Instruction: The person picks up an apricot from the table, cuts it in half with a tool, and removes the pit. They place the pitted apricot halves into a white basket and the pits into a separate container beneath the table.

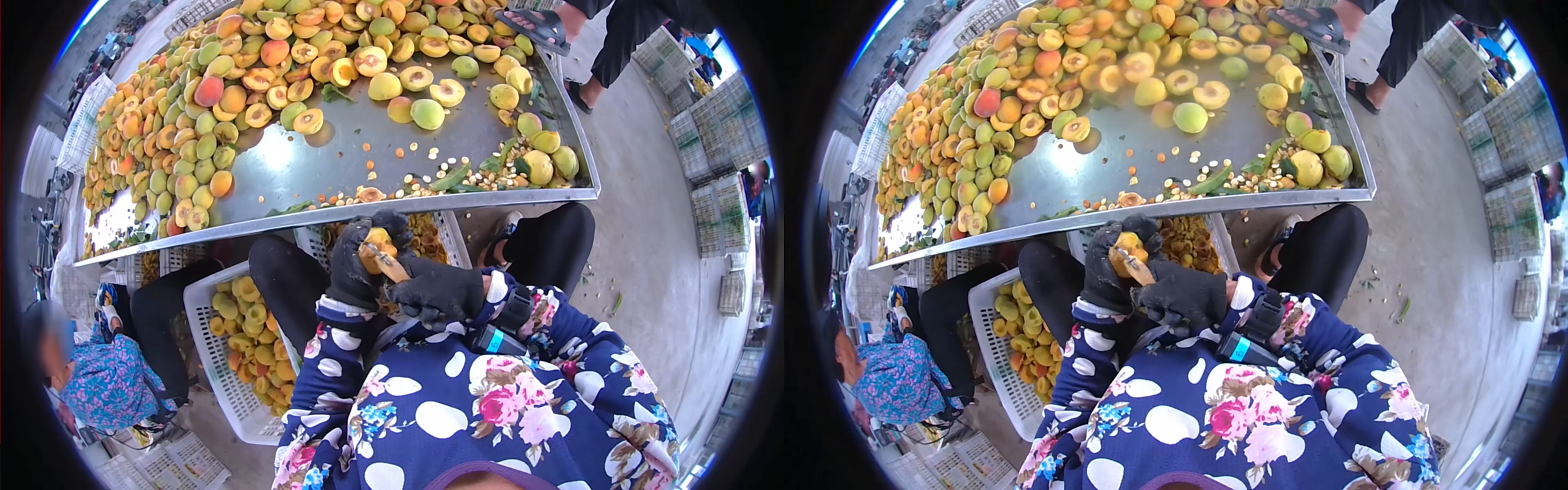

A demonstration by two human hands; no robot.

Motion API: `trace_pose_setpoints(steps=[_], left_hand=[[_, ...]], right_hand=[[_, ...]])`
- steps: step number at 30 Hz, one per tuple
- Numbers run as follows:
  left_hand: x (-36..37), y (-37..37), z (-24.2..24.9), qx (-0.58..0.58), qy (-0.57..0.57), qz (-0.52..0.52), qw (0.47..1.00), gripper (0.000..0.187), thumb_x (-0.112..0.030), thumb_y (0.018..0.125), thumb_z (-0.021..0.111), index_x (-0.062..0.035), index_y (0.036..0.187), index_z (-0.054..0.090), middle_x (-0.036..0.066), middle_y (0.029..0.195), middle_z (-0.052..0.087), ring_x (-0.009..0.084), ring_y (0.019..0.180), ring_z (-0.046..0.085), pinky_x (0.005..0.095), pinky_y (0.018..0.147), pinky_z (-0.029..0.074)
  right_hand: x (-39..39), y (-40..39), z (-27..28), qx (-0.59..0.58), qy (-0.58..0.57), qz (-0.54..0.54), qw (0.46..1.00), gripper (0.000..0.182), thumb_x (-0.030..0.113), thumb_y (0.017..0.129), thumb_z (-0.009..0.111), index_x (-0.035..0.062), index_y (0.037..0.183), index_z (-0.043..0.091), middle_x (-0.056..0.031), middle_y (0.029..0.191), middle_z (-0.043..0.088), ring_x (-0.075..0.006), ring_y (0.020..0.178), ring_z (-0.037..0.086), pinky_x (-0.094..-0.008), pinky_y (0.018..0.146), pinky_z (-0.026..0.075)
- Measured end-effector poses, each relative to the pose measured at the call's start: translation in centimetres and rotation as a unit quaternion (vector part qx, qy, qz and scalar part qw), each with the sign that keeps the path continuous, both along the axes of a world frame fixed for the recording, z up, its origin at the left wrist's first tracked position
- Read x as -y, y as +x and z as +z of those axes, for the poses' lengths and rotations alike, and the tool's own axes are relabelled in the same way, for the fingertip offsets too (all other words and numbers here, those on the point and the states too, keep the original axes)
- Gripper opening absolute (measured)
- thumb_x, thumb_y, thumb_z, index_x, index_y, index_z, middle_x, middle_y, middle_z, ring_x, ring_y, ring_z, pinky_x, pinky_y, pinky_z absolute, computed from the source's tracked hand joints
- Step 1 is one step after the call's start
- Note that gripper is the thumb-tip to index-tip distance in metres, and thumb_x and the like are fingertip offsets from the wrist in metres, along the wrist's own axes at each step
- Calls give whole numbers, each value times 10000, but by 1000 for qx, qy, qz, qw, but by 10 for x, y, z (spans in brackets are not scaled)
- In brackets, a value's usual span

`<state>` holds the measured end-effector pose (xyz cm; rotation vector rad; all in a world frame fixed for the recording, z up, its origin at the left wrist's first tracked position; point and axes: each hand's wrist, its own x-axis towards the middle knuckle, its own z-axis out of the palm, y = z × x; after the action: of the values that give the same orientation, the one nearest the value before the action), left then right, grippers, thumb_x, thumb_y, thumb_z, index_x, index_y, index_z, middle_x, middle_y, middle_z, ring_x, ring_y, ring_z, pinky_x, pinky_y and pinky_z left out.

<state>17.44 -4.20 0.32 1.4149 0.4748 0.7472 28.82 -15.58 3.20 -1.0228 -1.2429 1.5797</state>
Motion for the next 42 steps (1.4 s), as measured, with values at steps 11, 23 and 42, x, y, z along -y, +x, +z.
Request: trace_pose_setpoints(steps=[11, 23, 42], left_hand=[[7, 7, -17, 156, -434, 57, 886, 349, -250, 919, 378, 26, 1033, 557, 114, 928, 608, 205, 799, 600, 316, 717, 508], [16, 0, -17, -27, -135, 195, 971, 264, -186, 869, 430, -13, 1000, 582, 103, 949, 600, 203, 840, 583, 302, 731, 481], [-84, -246, 21, -300, -10, 377, 877, 223, -170, 842, 541, 5, 966, 602, 22, 839, 588, 90, 774, 528, 239, 705, 438]], right_hand=[[-5, -7, 22, 86, -192, -39, 977, 271, 173, 822, 528, -36, 981, 461, -105, 670, 542, -182, 590, 541, -311, 527, 434], [-18, -4, -23, 451, -78, -125, 880, 297, 164, 790, 522, -50, 987, 460, -242, 770, 588, -401, 750, 581, -452, 616, 450], [71, 54, -281, 555, -3, 247, 794, 478, 335, 793, 532, -2, 1108, 406, -204, 840, 605, -304, 724, 614, -402, 628, 487]])
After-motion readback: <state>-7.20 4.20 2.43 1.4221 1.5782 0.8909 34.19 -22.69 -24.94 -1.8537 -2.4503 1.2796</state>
